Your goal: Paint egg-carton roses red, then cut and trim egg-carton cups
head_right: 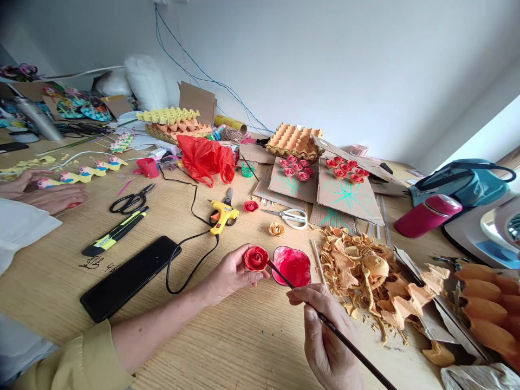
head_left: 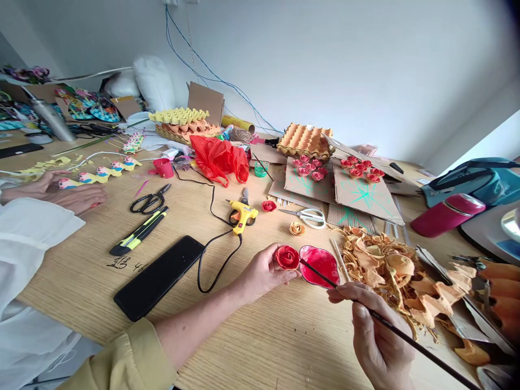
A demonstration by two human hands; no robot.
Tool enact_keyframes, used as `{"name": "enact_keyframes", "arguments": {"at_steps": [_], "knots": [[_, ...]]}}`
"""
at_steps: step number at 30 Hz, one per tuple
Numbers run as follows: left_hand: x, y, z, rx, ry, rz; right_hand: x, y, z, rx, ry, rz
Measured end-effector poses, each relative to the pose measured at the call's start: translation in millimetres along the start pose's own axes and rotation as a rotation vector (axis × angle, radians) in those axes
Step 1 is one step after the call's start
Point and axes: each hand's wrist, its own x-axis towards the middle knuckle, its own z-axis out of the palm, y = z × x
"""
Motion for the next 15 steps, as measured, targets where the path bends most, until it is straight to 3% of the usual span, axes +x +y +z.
{"name": "enact_keyframes", "arguments": {"at_steps": [5, 10, 15], "knots": [[-1, -1, -2.2, 0.004, 0.012, 0.002, 0, 1, 0, -0.001, -0.038, 0.011], [1, -9, -3.3, 0.113, 0.101, 0.072, 3, 2, 0, -0.053, 0.019, 0.025], [1, -11, 0.0, 0.076, 0.067, 0.129, 3, 2, 4, -0.052, 0.105, 0.108]]}}
